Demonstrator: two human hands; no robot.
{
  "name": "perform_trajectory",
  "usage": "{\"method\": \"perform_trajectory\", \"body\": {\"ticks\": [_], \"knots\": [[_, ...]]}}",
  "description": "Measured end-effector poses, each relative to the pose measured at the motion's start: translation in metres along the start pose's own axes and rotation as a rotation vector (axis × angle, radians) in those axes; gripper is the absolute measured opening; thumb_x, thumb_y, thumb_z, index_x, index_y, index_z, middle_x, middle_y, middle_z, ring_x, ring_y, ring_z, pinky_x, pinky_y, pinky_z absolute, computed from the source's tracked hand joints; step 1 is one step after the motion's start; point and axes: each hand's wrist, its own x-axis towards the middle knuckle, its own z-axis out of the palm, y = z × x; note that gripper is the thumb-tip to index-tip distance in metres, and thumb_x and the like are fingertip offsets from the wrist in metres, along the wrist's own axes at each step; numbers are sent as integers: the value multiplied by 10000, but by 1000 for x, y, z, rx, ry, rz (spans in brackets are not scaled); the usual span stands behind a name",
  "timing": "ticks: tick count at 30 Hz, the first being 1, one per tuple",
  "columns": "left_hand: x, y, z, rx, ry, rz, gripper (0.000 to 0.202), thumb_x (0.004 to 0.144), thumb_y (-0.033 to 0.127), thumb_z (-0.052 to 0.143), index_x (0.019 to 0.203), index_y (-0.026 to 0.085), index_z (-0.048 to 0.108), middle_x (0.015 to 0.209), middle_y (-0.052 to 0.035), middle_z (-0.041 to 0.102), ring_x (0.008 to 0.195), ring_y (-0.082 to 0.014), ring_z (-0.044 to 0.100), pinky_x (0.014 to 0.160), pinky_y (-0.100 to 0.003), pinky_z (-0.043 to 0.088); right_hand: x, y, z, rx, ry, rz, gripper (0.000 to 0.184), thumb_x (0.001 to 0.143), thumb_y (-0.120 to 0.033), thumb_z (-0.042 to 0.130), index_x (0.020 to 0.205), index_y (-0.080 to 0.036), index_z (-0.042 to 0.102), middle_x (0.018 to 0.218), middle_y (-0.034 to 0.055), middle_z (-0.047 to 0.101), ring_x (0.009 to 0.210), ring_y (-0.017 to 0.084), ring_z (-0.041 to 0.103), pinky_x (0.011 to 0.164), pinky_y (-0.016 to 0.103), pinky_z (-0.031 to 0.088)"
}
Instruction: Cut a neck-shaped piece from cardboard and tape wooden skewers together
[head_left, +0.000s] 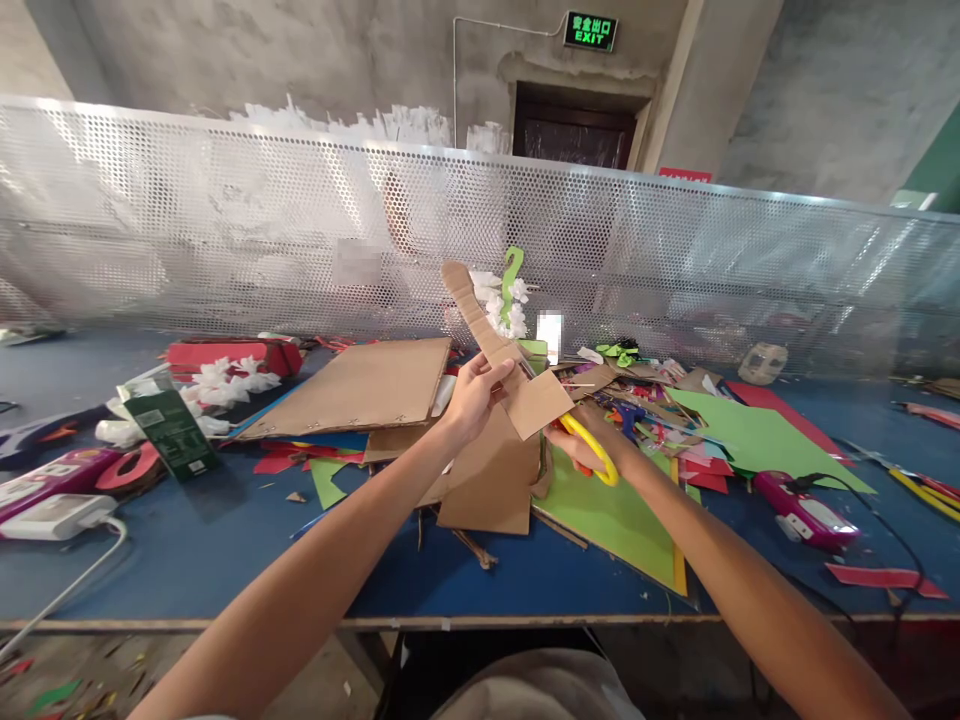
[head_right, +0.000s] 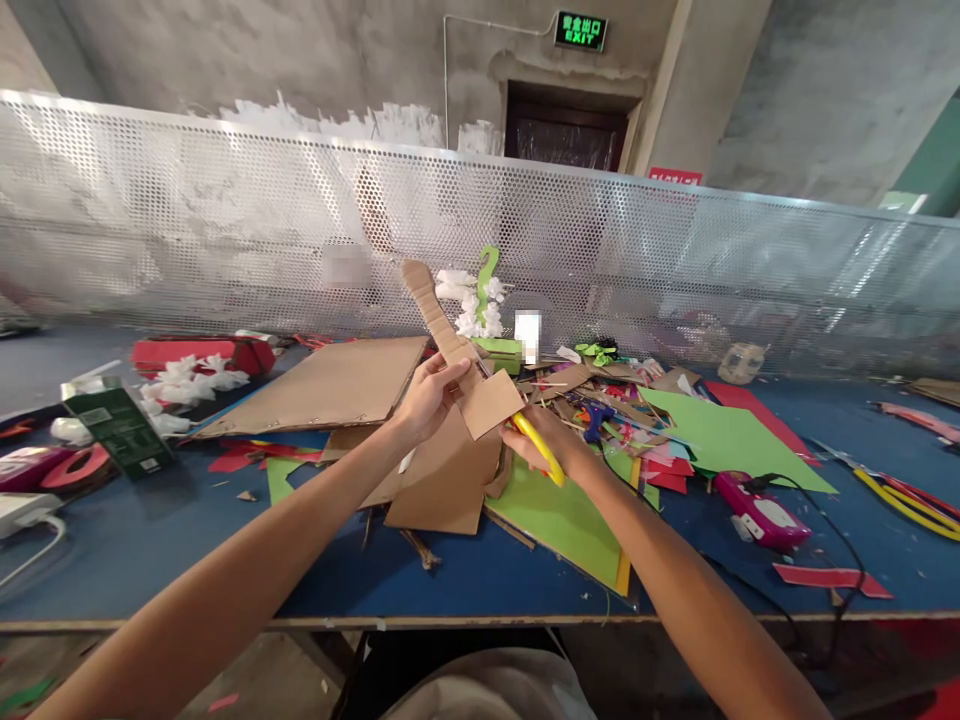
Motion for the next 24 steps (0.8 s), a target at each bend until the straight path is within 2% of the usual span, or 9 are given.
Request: {"method": "perform_trajectory", "body": {"ticks": [4,9,18,24], "knots": [[0,2,-2,-14,-22,-25,410,670,297,923,1013,164,741,965,-44,771,812,-154,684,757,-273,518,-1,3,-2,56,-38,9,204,935,-377,622,852,-197,577,474,-65,496,353,127,507,394,215,394],[2,3,-4,3,-34,-54,383,700,270,904,1033,152,756,1012,-70,775,829,-154,697,751,-263,522,0,7,-4,54,-44,-28,301,919,-396,656,743,-211,498,462,-70,454,357,112,472,415,221,373],[1,8,-4,-5,-30,-84,341,706,250,898,1000,141,765,1010,-93,773,826,-159,694,720,-254,541,-1,4,-5,152,-96,-34,203,922,-395,649,890,-201,595,429,-81,477,353,129,487,426,228,409],[2,9,-5,-2,-36,-92,366,680,248,912,995,138,763,994,-96,775,830,-173,703,710,-262,556,-2,5,-5,186,-138,-59,256,927,-396,616,774,-200,559,397,-64,483,351,120,476,458,225,434]]}}
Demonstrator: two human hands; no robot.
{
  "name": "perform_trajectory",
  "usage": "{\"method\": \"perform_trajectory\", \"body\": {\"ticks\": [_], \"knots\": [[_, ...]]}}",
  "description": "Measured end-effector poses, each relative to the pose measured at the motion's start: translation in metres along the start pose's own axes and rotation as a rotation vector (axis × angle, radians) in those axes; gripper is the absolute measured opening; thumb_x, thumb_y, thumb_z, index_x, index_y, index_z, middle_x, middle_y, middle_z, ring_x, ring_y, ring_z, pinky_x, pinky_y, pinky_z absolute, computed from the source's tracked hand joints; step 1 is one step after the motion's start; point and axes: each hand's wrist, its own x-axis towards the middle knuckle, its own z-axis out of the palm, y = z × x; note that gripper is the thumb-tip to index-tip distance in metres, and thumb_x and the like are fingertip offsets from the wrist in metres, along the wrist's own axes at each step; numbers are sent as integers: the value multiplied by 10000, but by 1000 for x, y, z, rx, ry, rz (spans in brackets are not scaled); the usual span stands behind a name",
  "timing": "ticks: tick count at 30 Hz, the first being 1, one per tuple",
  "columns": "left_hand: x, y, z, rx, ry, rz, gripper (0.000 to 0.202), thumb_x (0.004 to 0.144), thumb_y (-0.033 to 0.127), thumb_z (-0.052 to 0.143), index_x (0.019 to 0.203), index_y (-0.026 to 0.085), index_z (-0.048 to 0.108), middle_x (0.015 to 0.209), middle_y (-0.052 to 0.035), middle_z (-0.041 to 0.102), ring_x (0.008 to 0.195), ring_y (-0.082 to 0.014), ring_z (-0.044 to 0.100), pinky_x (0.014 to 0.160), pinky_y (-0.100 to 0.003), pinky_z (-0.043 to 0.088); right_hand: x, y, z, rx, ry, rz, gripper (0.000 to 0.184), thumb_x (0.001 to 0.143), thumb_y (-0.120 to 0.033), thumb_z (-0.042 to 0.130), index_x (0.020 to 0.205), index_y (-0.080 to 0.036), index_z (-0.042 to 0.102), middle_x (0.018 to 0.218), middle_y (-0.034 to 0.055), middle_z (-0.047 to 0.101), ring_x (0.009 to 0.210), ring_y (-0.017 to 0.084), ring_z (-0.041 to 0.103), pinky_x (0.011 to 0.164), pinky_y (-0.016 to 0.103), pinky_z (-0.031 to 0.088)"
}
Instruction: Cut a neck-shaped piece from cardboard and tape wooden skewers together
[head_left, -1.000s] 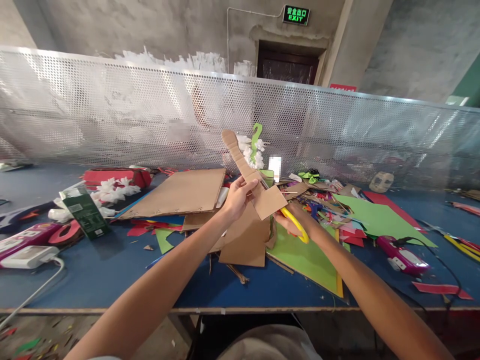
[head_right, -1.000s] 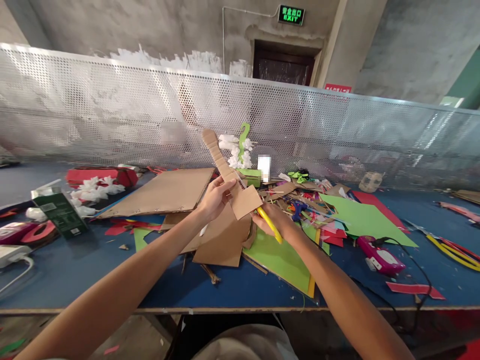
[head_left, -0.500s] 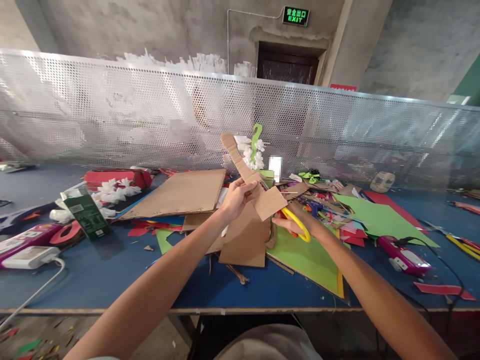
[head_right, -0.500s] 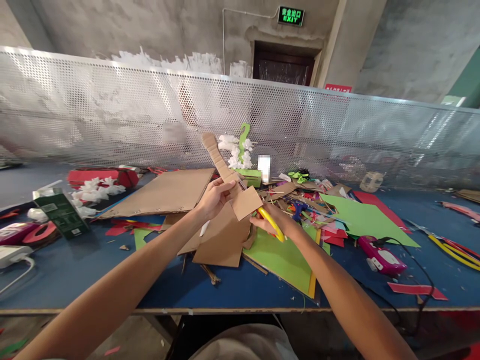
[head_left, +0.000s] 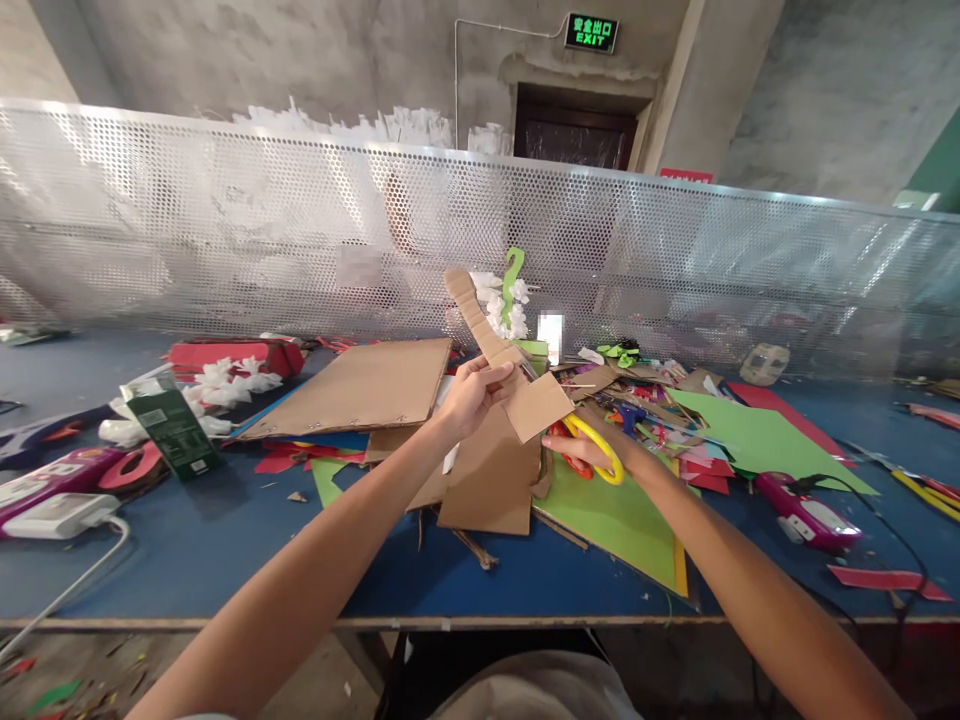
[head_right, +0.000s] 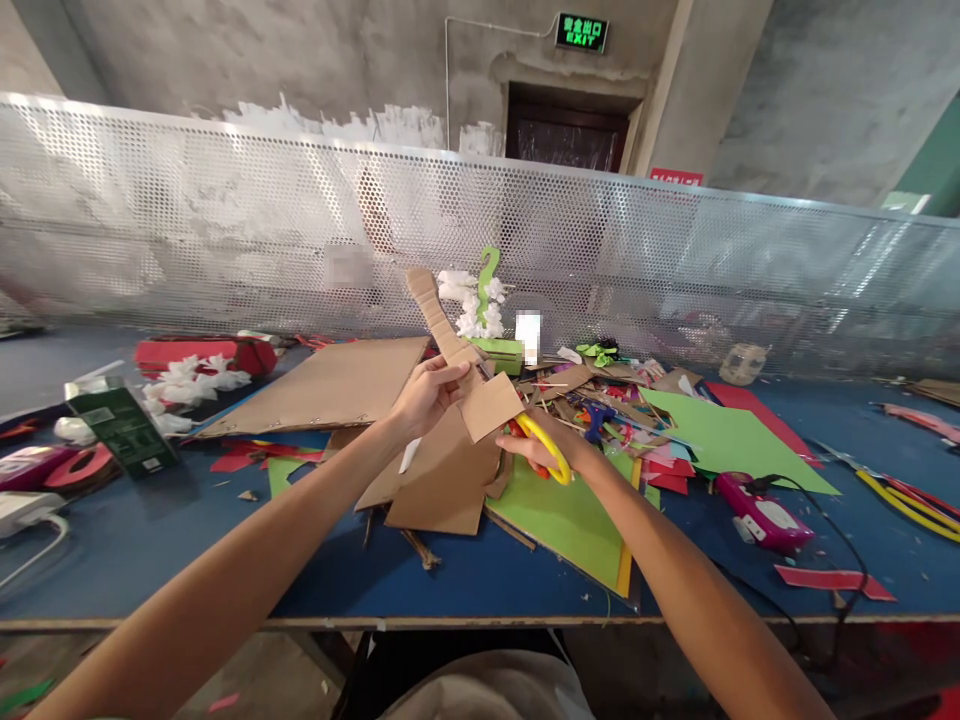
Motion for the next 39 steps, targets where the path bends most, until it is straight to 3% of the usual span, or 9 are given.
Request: {"method": "perform_trajectory", "body": {"ticks": [8,12,15,25,39], "knots": [[-1,-4,2,36,-1,34,385,700,285,914,1028,149,763,1072,-101,771,891,-174,710,766,-266,545,3,2,6,-197,139,56,196,958,-318,558,815,-194,610,438,-48,514,343,134,485,456,245,399],[-2,-6,3,34,13,20,353,696,292,916,982,151,764,1010,-90,769,820,-155,691,697,-244,511,9,2,6,-387,214,-41,107,909,-194,585,859,-178,678,683,41,712,617,184,640,639,264,444],[-3,-5,4,18,24,14,348,680,282,918,957,148,755,977,-85,764,801,-153,684,701,-250,509,11,2,7,-454,237,-85,177,893,-140,569,957,-175,731,885,79,779,726,194,654,714,276,432],[-5,-7,9,60,64,59,367,660,309,921,928,153,726,949,-72,751,807,-165,684,698,-264,502,10,11,10,-510,330,-75,275,960,-193,524,1093,-190,765,849,83,762,609,186,616,588,277,338],[-2,-9,4,106,68,61,410,627,345,927,932,147,737,971,-84,758,855,-190,698,717,-278,530,19,17,17,-443,346,-123,282,927,-136,546,1060,-205,785,1076,107,804,867,235,715,714,280,434]]}}
